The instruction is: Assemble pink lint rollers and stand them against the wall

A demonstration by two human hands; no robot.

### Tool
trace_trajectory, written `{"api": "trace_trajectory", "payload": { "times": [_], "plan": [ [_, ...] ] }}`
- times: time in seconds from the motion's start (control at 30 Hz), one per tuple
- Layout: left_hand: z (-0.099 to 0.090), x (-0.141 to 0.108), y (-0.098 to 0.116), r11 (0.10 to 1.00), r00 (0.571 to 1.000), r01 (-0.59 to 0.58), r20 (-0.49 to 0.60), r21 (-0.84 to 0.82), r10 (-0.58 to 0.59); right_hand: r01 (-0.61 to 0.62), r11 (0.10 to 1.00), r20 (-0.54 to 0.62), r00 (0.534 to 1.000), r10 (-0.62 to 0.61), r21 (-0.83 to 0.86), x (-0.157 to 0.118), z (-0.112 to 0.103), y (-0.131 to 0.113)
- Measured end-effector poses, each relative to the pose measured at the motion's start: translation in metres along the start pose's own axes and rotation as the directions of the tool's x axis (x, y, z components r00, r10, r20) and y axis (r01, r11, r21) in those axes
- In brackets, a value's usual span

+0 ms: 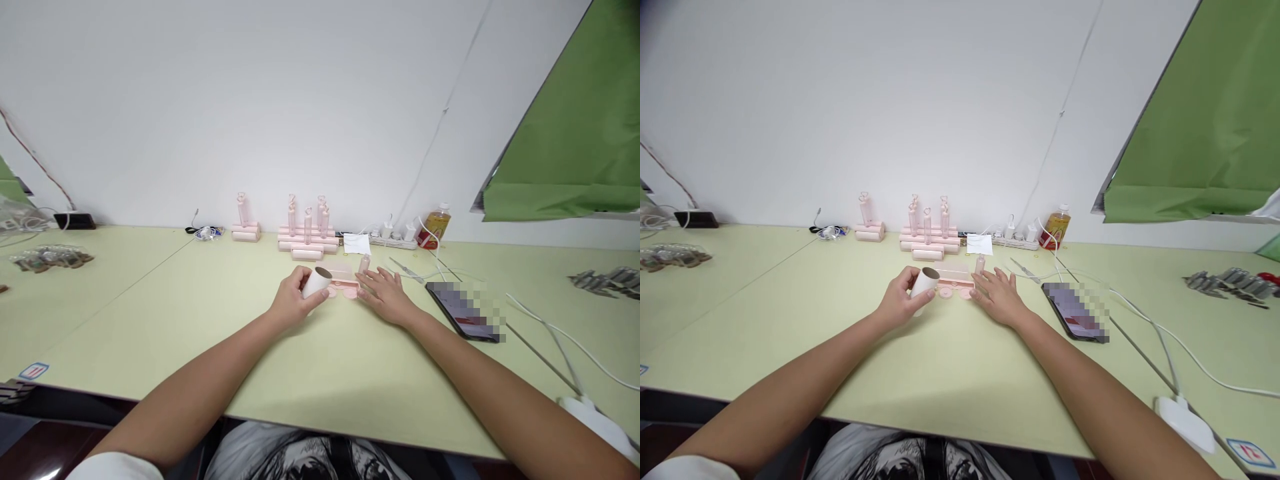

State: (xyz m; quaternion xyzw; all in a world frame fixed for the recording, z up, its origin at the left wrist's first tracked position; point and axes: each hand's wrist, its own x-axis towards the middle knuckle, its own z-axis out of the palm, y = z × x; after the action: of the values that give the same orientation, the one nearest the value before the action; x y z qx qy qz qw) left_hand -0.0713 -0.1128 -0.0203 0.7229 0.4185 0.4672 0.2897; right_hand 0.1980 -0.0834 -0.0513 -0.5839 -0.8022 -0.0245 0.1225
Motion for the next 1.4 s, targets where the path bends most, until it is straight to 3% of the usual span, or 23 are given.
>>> {"api": "trace_trajectory", "payload": {
  "times": [0.83, 0.97, 1.1, 1.4],
  "plan": [
    [-0.005, 0.003, -0.002, 1.000, 0.999, 0.008, -0.052, 0.005, -0.008, -0.096, 0.993, -0.045, 0.995, 0.093, -0.063, 0.000, 0.002, 0.007],
    [-0.005, 0.002, -0.002, 1.000, 0.998, -0.002, -0.059, 0.007, 0.002, -0.092, 0.995, -0.193, 0.978, 0.083, -0.043, -0.001, 0.000, 0.003],
    [-0.004, 0.002, -0.003, 1.000, 0.998, -0.004, -0.057, 0.000, 0.004, 0.015, 0.998, -0.352, 0.935, -0.033, -0.054, -0.006, -0.009, -0.012],
    [-0.004, 0.002, -0.006, 1.000, 0.998, -0.015, -0.063, 0.015, 0.016, 0.120, 0.980, -0.133, 0.981, -0.142, -0.158, -0.014, -0.009, -0.048]
  ]
}}
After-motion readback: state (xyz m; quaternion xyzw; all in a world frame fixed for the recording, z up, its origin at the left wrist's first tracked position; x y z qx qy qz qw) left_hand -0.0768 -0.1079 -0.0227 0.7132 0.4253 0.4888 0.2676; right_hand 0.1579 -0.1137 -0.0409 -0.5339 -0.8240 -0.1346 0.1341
